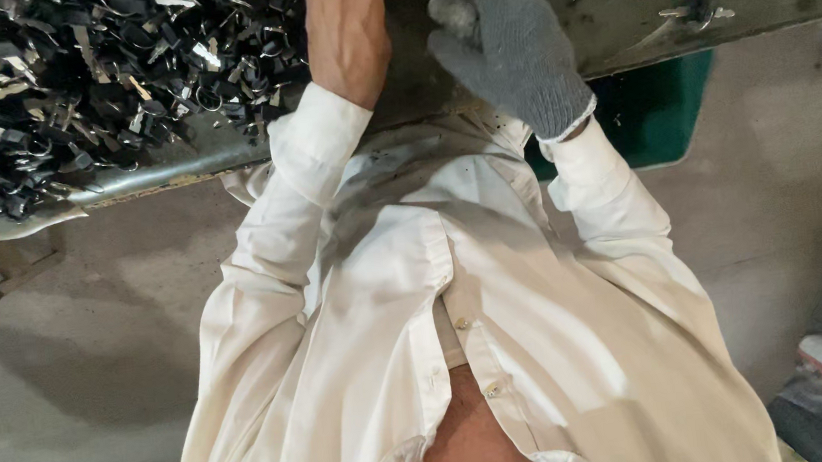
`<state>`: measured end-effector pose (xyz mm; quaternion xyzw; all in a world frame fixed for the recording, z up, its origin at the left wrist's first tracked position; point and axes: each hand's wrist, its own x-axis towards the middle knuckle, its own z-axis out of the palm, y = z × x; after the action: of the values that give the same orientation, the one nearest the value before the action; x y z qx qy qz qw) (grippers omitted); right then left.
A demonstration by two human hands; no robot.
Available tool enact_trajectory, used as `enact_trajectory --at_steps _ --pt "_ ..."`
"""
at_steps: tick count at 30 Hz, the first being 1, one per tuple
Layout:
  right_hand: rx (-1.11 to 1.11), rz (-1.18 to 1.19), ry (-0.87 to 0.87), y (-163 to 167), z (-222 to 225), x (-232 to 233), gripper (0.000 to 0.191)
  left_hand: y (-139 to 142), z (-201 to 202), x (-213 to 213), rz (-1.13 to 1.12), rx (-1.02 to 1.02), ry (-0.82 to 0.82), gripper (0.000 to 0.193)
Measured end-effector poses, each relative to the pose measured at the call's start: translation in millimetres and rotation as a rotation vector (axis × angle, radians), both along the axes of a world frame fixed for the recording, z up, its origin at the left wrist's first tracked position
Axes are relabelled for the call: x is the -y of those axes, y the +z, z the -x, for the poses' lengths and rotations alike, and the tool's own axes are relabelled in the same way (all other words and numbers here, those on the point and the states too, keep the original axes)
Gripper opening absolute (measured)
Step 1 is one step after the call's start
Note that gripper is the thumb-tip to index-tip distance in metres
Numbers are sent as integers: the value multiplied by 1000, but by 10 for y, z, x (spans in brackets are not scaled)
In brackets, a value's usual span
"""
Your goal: The person stands at a metal table covered with a large pile of keys and sorts them one at a time, picking keys from the pile with one hand while wearing a glove on the other, and placing them into separate groups on the table.
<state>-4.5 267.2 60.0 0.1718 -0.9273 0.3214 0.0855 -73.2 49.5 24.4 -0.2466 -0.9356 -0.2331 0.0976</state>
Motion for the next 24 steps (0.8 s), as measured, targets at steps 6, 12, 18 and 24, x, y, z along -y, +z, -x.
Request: enact_trajectory --at_steps 6,12,18,24 --pt "93 -87 -382 -207 103 -142 34 163 -380 204 -127 93 -21 44" --pt "82 343 7 -173 -104 272 53 204 -471 296 -628 409 -115 39" --pt "152 93 -49 -33 30 385 52 183 -431 317 -605 328 -165 35" --pt "-125 -144 -275 95 -111 587 41 186 -403 359 -372 141 -163 43"
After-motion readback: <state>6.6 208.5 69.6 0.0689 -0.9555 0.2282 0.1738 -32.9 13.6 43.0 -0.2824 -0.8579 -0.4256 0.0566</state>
